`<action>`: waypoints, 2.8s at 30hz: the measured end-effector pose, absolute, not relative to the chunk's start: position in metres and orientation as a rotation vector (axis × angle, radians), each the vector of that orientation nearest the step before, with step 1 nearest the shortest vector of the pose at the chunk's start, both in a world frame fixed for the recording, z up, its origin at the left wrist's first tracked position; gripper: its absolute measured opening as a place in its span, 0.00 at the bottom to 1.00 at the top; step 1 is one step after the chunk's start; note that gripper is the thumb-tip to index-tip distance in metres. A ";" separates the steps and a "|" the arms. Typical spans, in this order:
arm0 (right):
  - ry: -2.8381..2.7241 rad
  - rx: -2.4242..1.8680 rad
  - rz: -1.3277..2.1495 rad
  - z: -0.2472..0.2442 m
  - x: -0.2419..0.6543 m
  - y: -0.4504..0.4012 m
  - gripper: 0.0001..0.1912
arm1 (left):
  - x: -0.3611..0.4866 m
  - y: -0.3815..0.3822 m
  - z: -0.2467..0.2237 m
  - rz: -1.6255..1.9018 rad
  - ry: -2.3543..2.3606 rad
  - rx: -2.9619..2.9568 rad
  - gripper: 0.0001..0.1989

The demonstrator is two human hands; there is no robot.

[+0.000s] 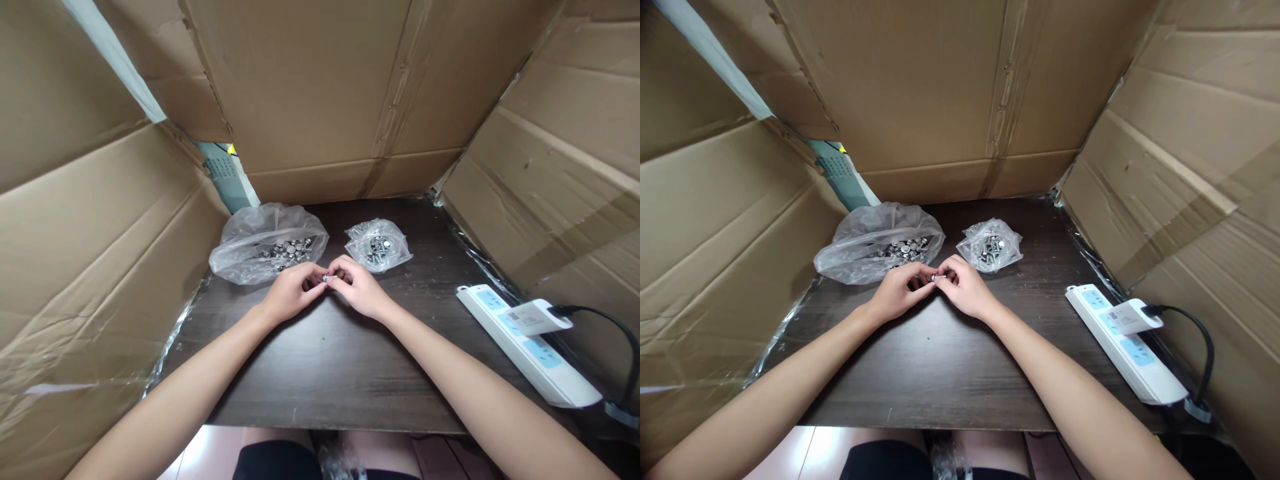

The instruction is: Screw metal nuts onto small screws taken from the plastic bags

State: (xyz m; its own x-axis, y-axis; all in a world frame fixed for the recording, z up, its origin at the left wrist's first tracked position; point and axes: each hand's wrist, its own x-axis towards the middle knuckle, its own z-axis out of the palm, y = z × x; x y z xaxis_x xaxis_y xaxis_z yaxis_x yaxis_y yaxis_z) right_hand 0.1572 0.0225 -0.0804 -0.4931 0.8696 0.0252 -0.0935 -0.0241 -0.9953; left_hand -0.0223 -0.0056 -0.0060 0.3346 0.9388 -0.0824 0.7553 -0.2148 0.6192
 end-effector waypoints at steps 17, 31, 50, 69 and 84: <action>-1.585 -0.808 1.512 -0.080 0.158 0.022 0.12 | -0.023 -0.006 -0.006 0.414 1.470 2.051 0.06; -1.584 -0.785 1.504 -0.080 0.158 0.022 0.10 | -0.021 -0.006 -0.004 0.405 1.489 2.030 0.06; -1.609 -0.776 1.465 -0.080 0.158 0.021 0.08 | -0.021 -0.006 -0.004 0.404 1.504 2.022 0.07; -1.628 -0.777 1.421 -0.079 0.158 0.020 0.07 | -0.023 -0.006 -0.002 0.362 1.491 2.056 0.09; -1.637 -0.765 1.396 -0.079 0.158 0.020 0.06 | -0.025 -0.004 -0.002 0.363 1.477 2.011 0.07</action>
